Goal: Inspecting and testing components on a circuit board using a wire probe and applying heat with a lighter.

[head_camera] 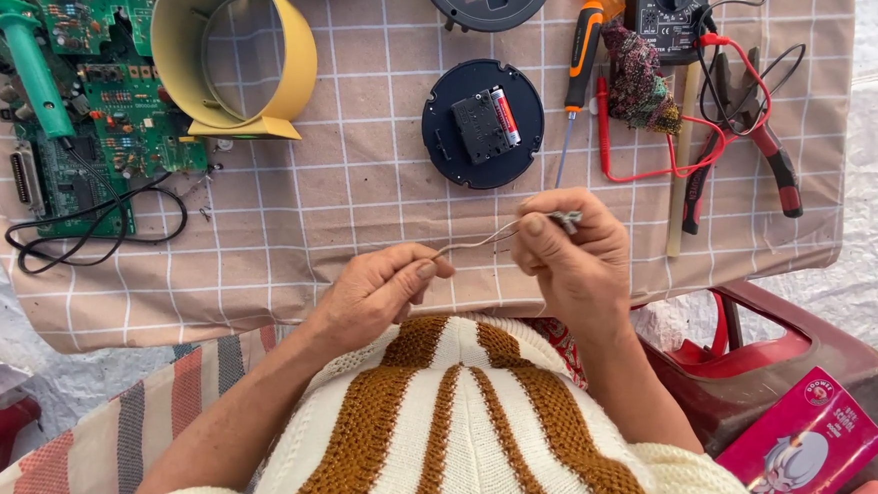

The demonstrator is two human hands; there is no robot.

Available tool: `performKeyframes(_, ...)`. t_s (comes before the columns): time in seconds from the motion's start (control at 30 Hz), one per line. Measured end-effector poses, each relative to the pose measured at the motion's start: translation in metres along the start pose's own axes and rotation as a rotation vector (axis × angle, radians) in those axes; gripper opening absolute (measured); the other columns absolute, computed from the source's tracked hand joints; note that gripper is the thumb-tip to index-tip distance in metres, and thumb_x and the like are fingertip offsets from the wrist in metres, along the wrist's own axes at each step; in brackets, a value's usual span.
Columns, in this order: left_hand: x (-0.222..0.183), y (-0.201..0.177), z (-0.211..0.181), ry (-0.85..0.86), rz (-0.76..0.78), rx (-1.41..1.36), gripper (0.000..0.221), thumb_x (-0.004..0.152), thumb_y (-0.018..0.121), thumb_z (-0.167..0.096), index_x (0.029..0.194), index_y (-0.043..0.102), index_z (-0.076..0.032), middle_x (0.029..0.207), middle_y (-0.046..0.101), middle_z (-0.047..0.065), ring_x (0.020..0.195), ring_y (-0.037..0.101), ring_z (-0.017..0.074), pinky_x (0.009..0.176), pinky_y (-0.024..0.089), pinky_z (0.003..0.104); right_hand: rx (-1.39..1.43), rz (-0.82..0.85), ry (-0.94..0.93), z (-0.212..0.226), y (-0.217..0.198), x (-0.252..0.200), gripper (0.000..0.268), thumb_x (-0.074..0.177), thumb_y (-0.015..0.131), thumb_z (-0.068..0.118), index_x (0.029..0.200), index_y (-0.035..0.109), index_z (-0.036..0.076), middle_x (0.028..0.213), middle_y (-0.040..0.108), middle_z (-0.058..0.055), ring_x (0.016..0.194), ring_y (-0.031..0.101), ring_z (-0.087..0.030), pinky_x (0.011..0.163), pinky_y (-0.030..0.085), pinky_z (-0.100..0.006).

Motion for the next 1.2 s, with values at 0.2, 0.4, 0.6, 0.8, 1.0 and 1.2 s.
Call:
performKeyframes(0.2,-0.008,-0.032,-0.008,0.178,-0.367,0.133,0.017,0.101,0.067,-0.016,0.108,0.075,-0.003,0.076,0.071,0.010,0.058,0.063,0.0092,0.054,0.056,0.023,-0.021,-0.027,0.062,0.005,-0.003,-0.001,0.011,0.094,0.071,-0.005,0.104,0.067,-0.007,0.072,0.060,-0.016,0.055,0.055,-0.014,0.048,0.048,-0.025)
performKeyframes(0.4,-0.003,-0.053,-0.027,0.496,-0.589,0.030,0.011,0.098,0.073,0.000,0.103,0.066,0.006,0.091,0.071,0.015,0.072,0.074,0.0161,0.064,0.061,0.023,-0.254,0.146,0.084,-0.012,0.022,-0.018,0.013,0.085,0.078,-0.006,0.096,0.072,-0.008,0.060,0.062,-0.013,0.052,0.059,-0.012,0.047,0.050,-0.024)
performKeyframes(0.6,0.015,-0.040,-0.018,0.325,-0.351,-0.734,0.015,0.101,0.067,-0.016,0.102,0.055,-0.006,0.087,0.069,0.016,0.081,0.079,0.0301,0.076,0.067,0.039,-0.343,0.242,0.112,-0.035,0.023,-0.023,0.011,0.087,0.080,-0.001,0.097,0.075,-0.002,0.065,0.064,-0.009,0.060,0.059,-0.010,0.054,0.051,-0.024)
performKeyframes(0.8,0.016,-0.043,-0.003,0.346,-0.408,-0.545,0.021,0.102,0.068,-0.027,0.107,0.063,-0.007,0.074,0.056,0.006,0.052,0.050,0.0076,0.058,0.048,0.024,-0.627,0.141,-0.074,-0.015,-0.003,-0.008,0.013,0.091,0.079,0.006,0.103,0.077,0.004,0.073,0.070,-0.010,0.065,0.063,-0.013,0.062,0.056,-0.031)
performKeyframes(1.0,0.030,-0.035,0.004,0.263,-0.510,-0.438,0.014,0.105,0.064,-0.019,0.108,0.066,-0.005,0.069,0.052,0.004,0.047,0.042,0.0039,0.053,0.050,0.022,-0.766,-0.151,-0.199,0.018,-0.057,0.013,0.005,0.101,0.071,0.004,0.105,0.074,0.003,0.081,0.065,-0.007,0.072,0.058,-0.011,0.068,0.054,-0.027)
performKeyframes(1.2,0.046,-0.037,0.043,0.408,-0.460,-0.108,0.013,0.104,0.063,-0.013,0.113,0.065,-0.004,0.090,0.067,0.003,0.058,0.058,0.0085,0.049,0.053,0.022,-1.232,-0.055,-0.675,0.065,-0.056,0.115,0.010,0.102,0.059,-0.005,0.105,0.069,-0.003,0.097,0.069,-0.014,0.086,0.064,-0.027,0.077,0.049,-0.038)
Point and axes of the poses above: each hand's wrist, its own x-axis towards the middle knuckle, its own y-axis out of the palm, z = x × y, the point moved 1 cm from there along x, towards the middle knuckle
